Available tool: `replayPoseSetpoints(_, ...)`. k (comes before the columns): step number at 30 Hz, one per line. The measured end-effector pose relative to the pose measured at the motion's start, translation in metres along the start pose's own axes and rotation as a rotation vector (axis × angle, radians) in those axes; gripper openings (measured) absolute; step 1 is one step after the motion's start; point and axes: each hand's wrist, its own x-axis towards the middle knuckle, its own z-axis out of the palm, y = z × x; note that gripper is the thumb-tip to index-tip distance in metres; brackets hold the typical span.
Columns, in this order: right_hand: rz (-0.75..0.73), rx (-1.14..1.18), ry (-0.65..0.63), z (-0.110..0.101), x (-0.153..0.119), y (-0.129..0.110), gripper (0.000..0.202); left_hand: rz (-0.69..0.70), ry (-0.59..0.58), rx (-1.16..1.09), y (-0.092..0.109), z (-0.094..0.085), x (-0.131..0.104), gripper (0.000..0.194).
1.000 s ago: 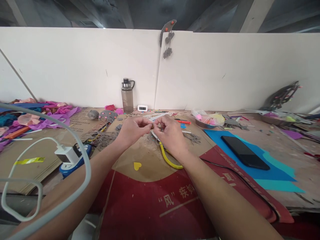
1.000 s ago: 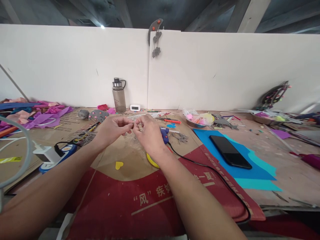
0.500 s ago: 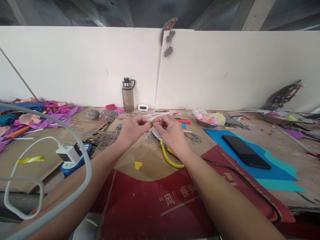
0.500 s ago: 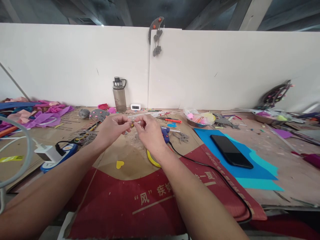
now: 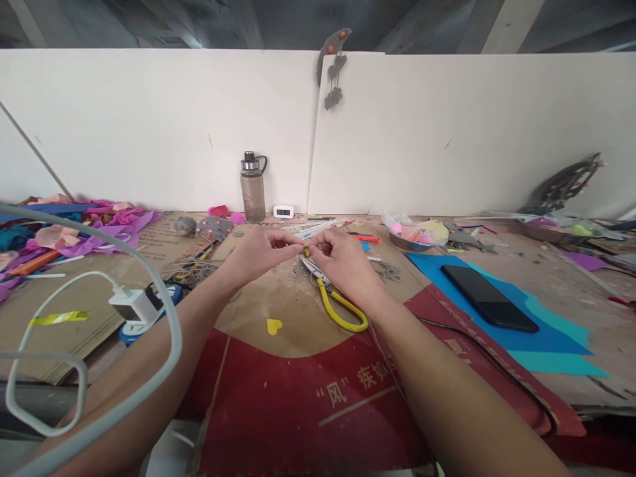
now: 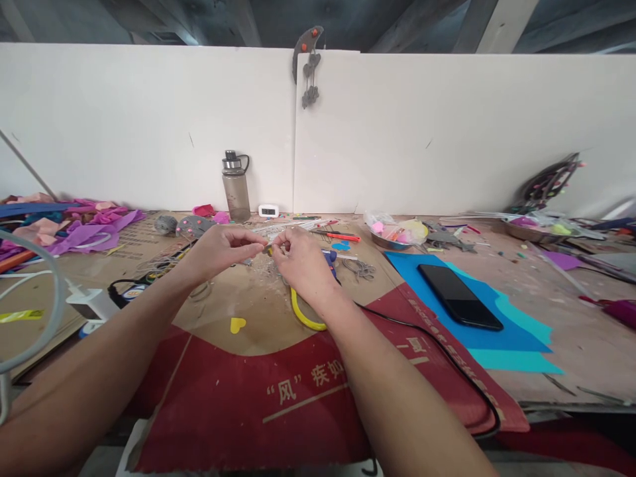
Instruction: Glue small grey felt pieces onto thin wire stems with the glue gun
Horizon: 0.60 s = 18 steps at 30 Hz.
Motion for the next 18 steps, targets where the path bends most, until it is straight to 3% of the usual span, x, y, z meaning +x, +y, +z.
replayPoseSetpoints(10,-0.119,-0.117,-0.021,0.008,-0.004,-0.003,0.01,0.017,0.062,0.13,-0.009,0.013,0.0,0.013)
replayPoseSetpoints(18,0.008,0.04,-0.021,0.006,-0.006,-0.004,0.017,0.028,0.192,0.175,-0.009,0.013,0.0,0.009)
